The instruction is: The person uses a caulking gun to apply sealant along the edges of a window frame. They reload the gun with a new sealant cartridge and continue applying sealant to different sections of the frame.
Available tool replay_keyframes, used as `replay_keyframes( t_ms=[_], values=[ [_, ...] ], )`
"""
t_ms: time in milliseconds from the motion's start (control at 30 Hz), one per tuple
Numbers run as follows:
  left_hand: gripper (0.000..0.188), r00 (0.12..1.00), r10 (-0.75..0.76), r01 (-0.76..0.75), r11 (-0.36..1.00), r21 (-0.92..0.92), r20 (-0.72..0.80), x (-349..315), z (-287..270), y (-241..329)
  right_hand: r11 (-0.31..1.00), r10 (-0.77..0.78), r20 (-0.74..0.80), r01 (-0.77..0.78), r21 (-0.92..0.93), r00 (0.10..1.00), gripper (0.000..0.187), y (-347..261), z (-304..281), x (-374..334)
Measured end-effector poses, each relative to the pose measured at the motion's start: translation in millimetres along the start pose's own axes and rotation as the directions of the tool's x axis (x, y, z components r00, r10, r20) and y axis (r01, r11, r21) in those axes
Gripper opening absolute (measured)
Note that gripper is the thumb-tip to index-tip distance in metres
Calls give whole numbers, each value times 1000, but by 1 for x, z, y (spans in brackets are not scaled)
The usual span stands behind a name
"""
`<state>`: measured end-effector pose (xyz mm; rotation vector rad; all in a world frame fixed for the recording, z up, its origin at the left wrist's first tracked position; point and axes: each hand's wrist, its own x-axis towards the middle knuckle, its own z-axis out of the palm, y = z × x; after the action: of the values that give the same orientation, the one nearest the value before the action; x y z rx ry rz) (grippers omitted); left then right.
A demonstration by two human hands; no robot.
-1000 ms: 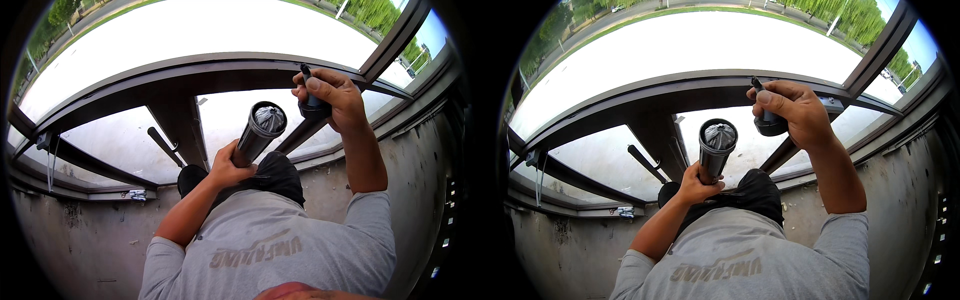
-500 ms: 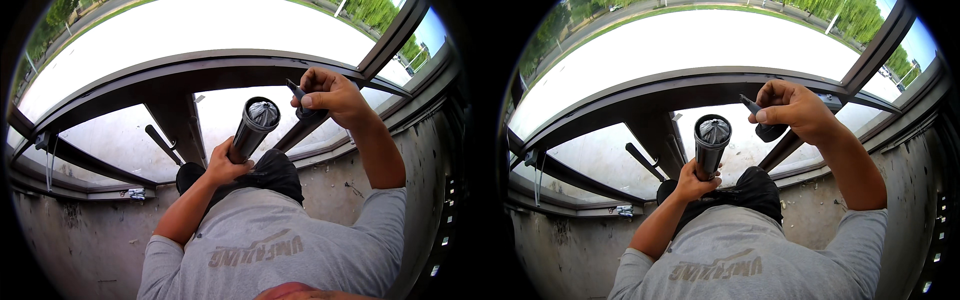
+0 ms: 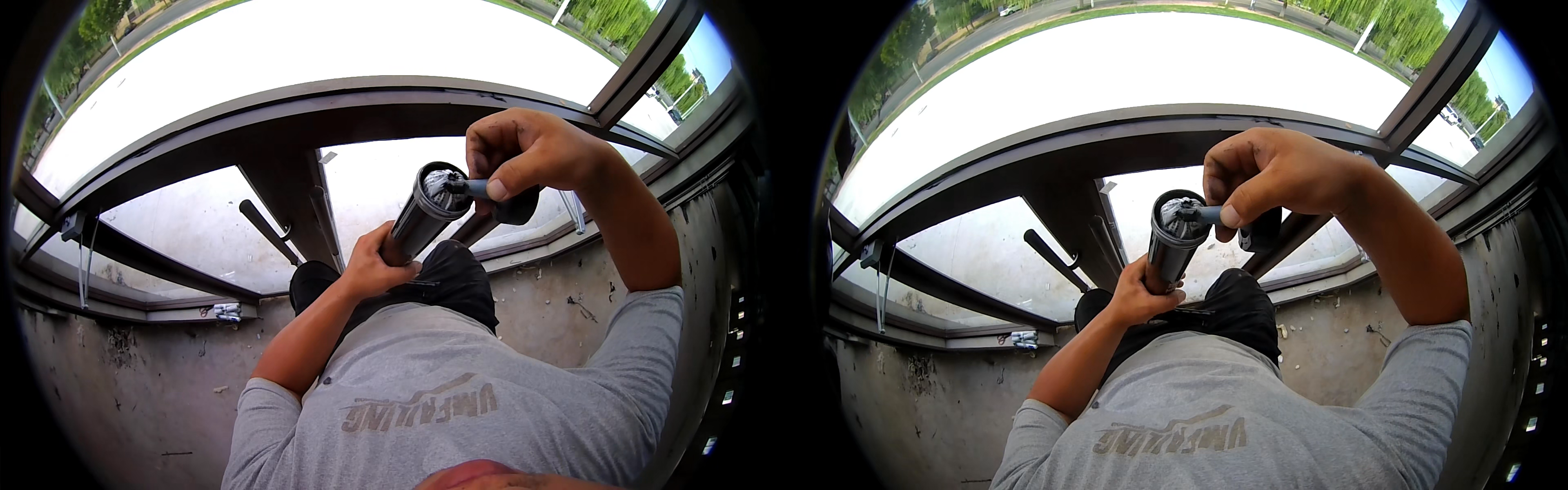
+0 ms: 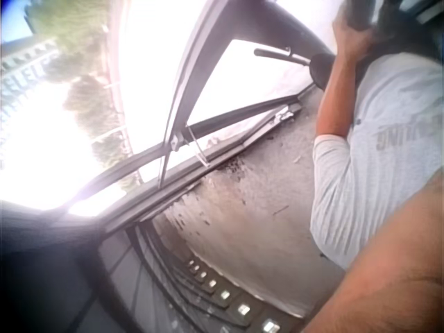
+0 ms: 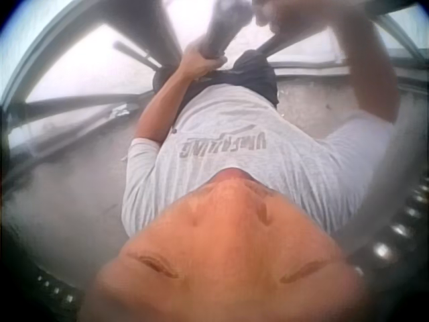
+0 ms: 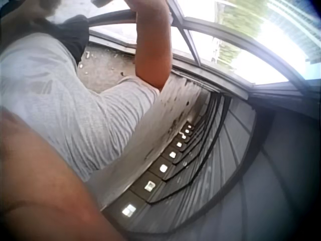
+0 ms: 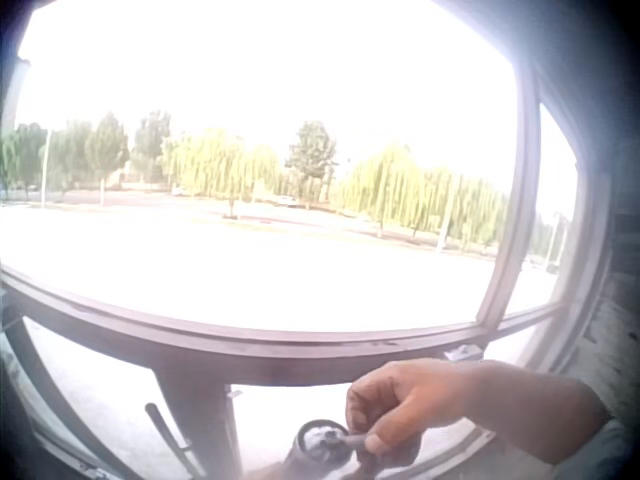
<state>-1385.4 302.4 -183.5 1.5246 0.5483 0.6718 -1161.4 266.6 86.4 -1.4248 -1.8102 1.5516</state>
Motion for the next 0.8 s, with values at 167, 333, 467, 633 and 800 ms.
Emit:
replay_keyframes(
  t_ms=[167, 333, 467, 633, 800],
  values=[
    [41, 1000, 20, -20, 1000, -8, 12, -2, 1, 1, 962, -28, -3, 26, -271, 1000, 25, -8, 2, 1],
    [41, 1000, 12, -12, 1000, 6, 14, -2, -2, -2, 862, -52, -111, -11, -507, 993, 15, -22, 14, -6],
    [42, 1000, 8, -8, 1000, -6, 21, -1, -3, -6, 754, -127, -155, -6, -657, 980, 12, -24, 24, -11],
    [44, 1000, -28, 28, 1000, 4, 13, 0, -6, -6, 499, -398, -153, 74, -863, 904, 19, -10, 32, -15],
    [51, 999, 45, -45, 999, 8, -26, 0, -6, -13, 378, -599, -103, 167, -911, 794, 19, 8, 35, -8]
  ],
)
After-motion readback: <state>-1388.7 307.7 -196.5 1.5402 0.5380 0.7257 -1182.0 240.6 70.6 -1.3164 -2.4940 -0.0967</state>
